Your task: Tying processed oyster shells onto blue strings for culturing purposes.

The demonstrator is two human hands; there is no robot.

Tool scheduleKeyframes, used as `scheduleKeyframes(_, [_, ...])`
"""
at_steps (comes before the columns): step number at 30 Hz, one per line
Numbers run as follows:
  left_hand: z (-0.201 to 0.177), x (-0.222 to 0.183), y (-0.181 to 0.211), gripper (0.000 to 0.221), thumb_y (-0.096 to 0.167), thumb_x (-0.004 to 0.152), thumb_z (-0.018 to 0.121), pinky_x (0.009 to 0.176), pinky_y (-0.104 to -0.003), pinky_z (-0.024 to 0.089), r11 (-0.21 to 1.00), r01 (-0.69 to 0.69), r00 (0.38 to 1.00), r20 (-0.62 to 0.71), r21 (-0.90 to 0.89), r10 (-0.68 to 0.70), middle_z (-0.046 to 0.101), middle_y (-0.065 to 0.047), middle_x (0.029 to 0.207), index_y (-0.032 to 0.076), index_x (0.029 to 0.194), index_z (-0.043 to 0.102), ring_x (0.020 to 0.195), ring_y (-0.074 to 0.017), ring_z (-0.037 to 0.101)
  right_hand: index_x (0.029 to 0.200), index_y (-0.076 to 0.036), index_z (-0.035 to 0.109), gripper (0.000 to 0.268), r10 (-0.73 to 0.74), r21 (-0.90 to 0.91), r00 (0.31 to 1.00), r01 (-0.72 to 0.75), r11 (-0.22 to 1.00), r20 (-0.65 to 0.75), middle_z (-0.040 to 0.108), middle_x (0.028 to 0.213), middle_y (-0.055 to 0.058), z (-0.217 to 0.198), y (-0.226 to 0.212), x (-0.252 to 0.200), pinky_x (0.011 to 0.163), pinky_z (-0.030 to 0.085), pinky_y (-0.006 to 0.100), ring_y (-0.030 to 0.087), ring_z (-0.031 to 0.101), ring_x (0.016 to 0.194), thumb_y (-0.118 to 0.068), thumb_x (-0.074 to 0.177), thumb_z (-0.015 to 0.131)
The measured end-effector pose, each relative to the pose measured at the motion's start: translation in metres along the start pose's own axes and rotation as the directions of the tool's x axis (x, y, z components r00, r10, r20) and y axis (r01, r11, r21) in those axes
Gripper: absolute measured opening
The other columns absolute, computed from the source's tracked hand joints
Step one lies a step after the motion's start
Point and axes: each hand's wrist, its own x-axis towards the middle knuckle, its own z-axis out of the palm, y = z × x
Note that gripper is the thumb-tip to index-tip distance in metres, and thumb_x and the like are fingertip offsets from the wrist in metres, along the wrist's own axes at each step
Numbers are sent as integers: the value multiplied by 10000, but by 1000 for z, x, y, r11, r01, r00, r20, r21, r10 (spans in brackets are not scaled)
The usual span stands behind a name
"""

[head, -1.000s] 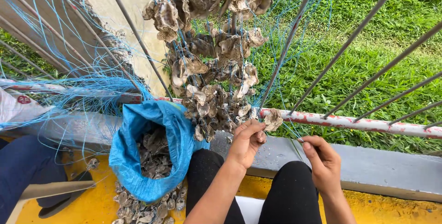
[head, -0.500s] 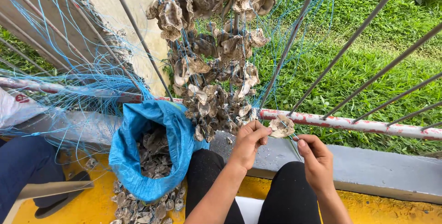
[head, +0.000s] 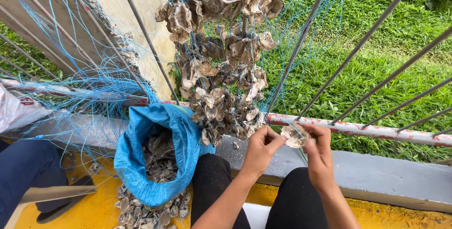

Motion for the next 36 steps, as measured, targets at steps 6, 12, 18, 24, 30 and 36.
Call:
scheduleKeyframes(6, [-5, 3, -20, 189, 163, 908, 772, 614, -221, 406, 999, 22, 995, 97, 45, -26, 594, 52, 738, 70, 836, 624, 679, -34, 501, 1033, -37, 675, 101, -133, -342, 991, 122, 932, -9, 545, 1139, 52, 1, -10, 4, 856, 446, 265, 137, 525, 1025, -115, 971, 694])
scheduleKeyframes(12, [-3, -5, 19, 401, 173, 859, 809, 834, -346, 490, 827, -362, 931, 201, 429, 304, 606, -103, 1007, 7, 1171, 619, 933, -224, 576, 994, -31, 670, 89, -30, -117, 999, 34, 993, 39, 534, 1120, 55, -1, -7, 3, 766, 486, 257, 123, 550, 902, -110, 954, 673])
scheduleKeyframes(18, [0, -12, 32, 565, 165, 905, 802, 1035, -416, 503, 741, -514, 844, 407, 432, 349, 681, -183, 1262, 61, 1412, 574, 1191, -318, 658, 956, -22, 667, 77, -96, -155, 986, 116, 981, 135, 589, 1056, 66, -1, -17, -1, 786, 473, 263, 131, 573, 913, -96, 946, 689])
scheduleKeyframes(24, [8, -22, 42, 540, 186, 904, 749, 847, -326, 578, 940, -122, 932, 361, 319, -2, 714, -110, 1066, 77, 1400, 568, 959, -214, 713, 1022, -24, 666, 89, -176, -2, 978, 177, 984, 115, 591, 1091, 68, 1, -12, -7, 848, 487, 270, 149, 588, 982, -88, 964, 683])
scheduleKeyframes(30, [6, -31, 30, 208, 138, 969, 708, 831, -381, 542, 803, -431, 885, 364, 411, 289, 614, -119, 1038, 23, 1125, 631, 958, -288, 649, 976, -79, 711, 138, -356, -277, 900, 419, 865, 251, 625, 1016, 59, 2, -30, -7, 899, 441, 326, 188, 545, 1015, -73, 842, 747])
scheduleKeyframes(36, [10, -28, 34, 153, 91, 945, 631, 844, -437, 518, 697, -453, 891, 272, 556, 363, 582, -156, 1028, 13, 1071, 594, 963, -349, 629, 1081, -97, 653, 125, -353, 89, 924, 343, 935, 149, 605, 1037, 71, -14, -38, -21, 958, 454, 380, 225, 550, 1040, -85, 963, 692])
